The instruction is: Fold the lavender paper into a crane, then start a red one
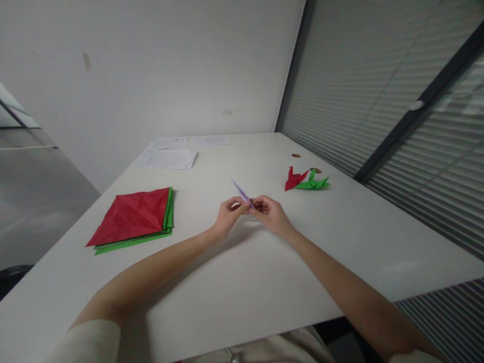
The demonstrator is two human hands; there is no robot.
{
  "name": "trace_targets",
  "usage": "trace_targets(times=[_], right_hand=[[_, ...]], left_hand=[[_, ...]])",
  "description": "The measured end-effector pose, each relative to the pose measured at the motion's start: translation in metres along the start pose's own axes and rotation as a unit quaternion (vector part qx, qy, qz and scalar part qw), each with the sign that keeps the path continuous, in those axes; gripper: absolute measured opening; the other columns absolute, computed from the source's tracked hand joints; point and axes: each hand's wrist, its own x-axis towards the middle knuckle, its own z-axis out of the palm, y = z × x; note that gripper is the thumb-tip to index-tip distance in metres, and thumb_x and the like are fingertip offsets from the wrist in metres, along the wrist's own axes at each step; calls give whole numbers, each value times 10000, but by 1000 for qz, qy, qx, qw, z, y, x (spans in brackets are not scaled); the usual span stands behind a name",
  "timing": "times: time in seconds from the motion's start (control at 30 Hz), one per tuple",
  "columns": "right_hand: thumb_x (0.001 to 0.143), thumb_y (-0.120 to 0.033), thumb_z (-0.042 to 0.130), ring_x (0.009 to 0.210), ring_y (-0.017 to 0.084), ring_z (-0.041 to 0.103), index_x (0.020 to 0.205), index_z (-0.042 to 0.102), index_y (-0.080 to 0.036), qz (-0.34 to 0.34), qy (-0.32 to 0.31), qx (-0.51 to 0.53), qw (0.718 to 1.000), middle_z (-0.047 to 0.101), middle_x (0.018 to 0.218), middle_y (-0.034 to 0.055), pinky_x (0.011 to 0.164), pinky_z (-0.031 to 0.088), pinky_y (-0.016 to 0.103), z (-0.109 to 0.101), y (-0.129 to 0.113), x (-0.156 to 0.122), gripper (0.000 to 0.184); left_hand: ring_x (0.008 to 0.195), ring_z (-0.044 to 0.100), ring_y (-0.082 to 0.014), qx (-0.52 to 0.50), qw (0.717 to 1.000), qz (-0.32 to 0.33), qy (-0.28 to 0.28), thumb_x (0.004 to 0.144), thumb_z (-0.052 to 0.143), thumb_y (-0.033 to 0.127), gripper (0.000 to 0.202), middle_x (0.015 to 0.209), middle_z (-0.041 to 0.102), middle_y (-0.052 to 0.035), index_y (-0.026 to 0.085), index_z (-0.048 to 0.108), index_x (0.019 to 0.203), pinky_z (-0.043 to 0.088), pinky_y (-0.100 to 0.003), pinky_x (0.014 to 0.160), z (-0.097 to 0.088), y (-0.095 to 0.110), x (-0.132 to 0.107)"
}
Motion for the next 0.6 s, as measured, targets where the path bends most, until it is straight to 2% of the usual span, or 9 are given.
trace_targets(times=[0.13,0.27,0.4,0.6], right_hand=[[798,-382,656,884,174,631,897,639,-206,-86,13,-51,995,605,1090,82,739,559,312,1,1,-13,203],[813,-373,650,917,181,612,879,662,-215,-124,38,-56,990,582,1022,78,752,560,311,-3,-3,-17,172],[783,-398,684,846,173,625,852,659,-213,-101,51,22,993,614,923,55,759,550,313,-2,-1,-14,199],[746,-452,702,746,174,662,875,636,-195,9,26,126,992,680,783,35,736,548,327,1,3,-12,295]], left_hand=[[769,623,-143,-6,1000,2,8,699,763,363,275,837,680,-36,133,622,751,502,-325,800,2,-2,-1],[790,638,-150,-17,1000,-5,8,709,756,363,284,876,678,-45,133,609,788,510,-342,818,6,0,-4],[791,653,-140,-39,999,18,14,682,784,320,325,892,660,-16,169,550,850,527,-322,781,9,3,-7],[704,649,-134,-11,999,27,20,662,795,317,307,768,659,-6,153,561,774,529,-297,716,8,3,-6]])
